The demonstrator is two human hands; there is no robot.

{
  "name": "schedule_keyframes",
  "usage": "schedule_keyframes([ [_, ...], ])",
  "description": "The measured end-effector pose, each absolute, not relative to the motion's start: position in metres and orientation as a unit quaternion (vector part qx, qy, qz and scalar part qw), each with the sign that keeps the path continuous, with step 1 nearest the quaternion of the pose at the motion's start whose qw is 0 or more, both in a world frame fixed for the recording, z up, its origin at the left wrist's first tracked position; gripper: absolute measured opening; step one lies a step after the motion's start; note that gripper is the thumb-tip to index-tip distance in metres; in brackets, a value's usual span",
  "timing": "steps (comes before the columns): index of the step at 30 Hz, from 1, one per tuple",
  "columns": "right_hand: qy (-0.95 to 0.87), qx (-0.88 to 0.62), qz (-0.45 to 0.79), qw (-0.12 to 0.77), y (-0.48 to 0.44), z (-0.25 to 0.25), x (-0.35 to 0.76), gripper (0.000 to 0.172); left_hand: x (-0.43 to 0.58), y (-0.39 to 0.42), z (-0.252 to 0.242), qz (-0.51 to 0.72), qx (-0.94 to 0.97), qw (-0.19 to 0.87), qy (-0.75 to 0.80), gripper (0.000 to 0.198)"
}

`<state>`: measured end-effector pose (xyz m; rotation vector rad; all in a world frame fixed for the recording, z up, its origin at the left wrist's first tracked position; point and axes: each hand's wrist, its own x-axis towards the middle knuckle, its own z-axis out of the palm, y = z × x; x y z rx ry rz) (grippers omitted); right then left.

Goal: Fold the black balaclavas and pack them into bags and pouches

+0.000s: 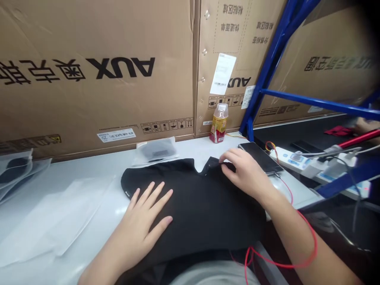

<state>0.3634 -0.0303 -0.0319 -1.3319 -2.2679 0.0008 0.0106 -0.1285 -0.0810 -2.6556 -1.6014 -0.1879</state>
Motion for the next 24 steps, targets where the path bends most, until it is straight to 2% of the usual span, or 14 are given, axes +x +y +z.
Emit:
schedule_keyframes([
  [3,-0.887,-0.400,0.104,0.205,-0.061,-0.025,0.365,0.019,0.012,-0.129,-0.080,-0.061,-0.852,0.011,-0.520,0.067],
  [6,-0.901,-0.362,0.201,0.128,-0.079,-0.024,0.368,0.012,0.011,-0.129,-0.074,-0.047,-0.855,0.002,-0.516,0.064],
  [8,-0.897,-0.368,0.213,0.120,-0.080,-0.022,0.368,0.010,0.008,-0.125,-0.067,-0.040,-0.859,-0.002,-0.510,0.058],
  [11,-0.886,-0.393,0.169,0.177,-0.066,-0.015,0.357,0.021,-0.001,-0.105,-0.051,-0.054,-0.854,0.020,-0.517,0.049],
  [14,-0.882,-0.405,0.092,0.223,-0.043,-0.009,0.331,0.013,-0.016,-0.072,-0.035,-0.071,-0.832,0.065,-0.546,0.047],
  [17,-0.885,-0.417,0.013,0.205,-0.017,-0.011,0.299,0.027,-0.032,-0.037,-0.026,-0.054,-0.821,0.080,-0.562,0.044],
  [22,-0.896,-0.408,0.008,0.178,0.008,-0.025,0.274,0.022,-0.046,-0.015,-0.023,-0.023,-0.816,0.080,-0.572,0.025],
  [24,-0.896,-0.405,0.010,0.180,0.009,-0.028,0.276,0.025,-0.045,-0.017,-0.021,-0.027,-0.817,0.084,-0.570,0.021],
])
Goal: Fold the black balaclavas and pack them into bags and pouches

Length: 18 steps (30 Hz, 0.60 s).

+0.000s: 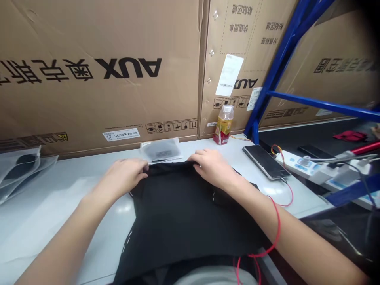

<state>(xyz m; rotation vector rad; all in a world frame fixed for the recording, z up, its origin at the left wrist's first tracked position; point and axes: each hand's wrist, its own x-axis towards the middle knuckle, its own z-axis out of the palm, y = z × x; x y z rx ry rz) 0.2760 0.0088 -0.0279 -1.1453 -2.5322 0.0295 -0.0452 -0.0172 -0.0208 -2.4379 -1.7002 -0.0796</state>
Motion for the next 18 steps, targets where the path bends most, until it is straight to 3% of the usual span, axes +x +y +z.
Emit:
schedule_keyframes([
  [8,-0.897,-0.394,0.016,0.199,0.001,-0.030,0.287,0.032,-0.046,-0.027,-0.006,-0.044,-0.836,0.098,-0.538,0.015],
  [12,-0.911,-0.362,0.015,0.194,-0.012,-0.032,0.293,0.038,-0.041,-0.050,-0.002,-0.049,-0.854,0.131,-0.501,0.040],
  [15,-0.934,-0.314,0.035,0.165,-0.023,-0.037,0.303,0.032,-0.037,-0.076,-0.007,-0.028,-0.877,0.126,-0.464,0.049],
  [18,-0.946,-0.279,0.086,0.141,-0.036,-0.038,0.319,0.025,-0.043,-0.099,-0.015,-0.007,-0.891,0.094,-0.444,0.039],
])
